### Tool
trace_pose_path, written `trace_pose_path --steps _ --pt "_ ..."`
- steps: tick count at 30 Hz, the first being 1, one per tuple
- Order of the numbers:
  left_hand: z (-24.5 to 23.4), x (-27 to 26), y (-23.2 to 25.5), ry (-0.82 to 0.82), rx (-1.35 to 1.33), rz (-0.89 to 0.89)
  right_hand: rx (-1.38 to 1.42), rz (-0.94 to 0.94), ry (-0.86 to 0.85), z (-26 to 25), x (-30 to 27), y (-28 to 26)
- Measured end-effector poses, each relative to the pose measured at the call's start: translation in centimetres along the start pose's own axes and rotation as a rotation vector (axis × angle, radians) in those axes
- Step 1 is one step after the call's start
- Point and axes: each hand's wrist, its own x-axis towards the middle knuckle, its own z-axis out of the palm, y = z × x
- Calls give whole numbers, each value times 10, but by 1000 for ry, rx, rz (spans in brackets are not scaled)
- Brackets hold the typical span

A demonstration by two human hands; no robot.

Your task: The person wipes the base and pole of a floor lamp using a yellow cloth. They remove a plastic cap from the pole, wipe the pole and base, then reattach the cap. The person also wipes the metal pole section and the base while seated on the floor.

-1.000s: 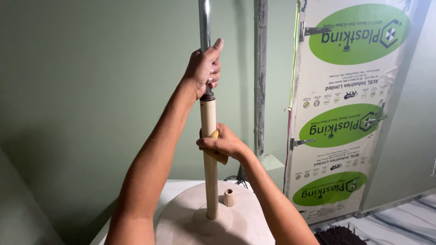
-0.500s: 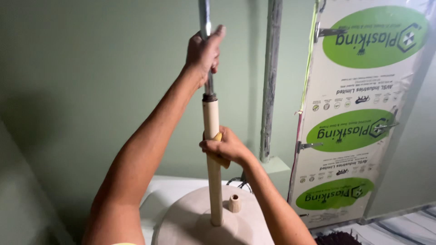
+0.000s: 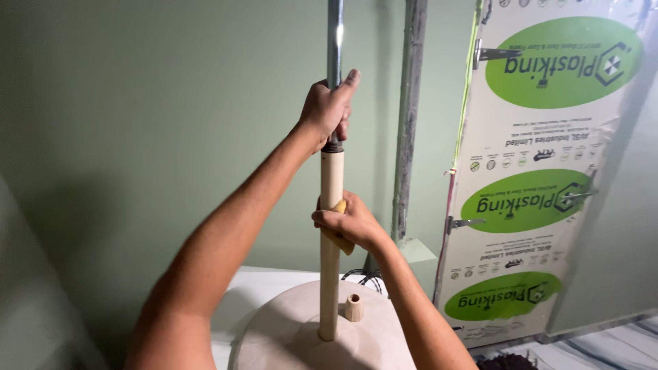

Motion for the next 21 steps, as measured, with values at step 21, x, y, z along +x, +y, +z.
trace_pose_path --steps 21 --pt "9 -120 -96 179 59 366 689 -532 566 -97 66 -7"
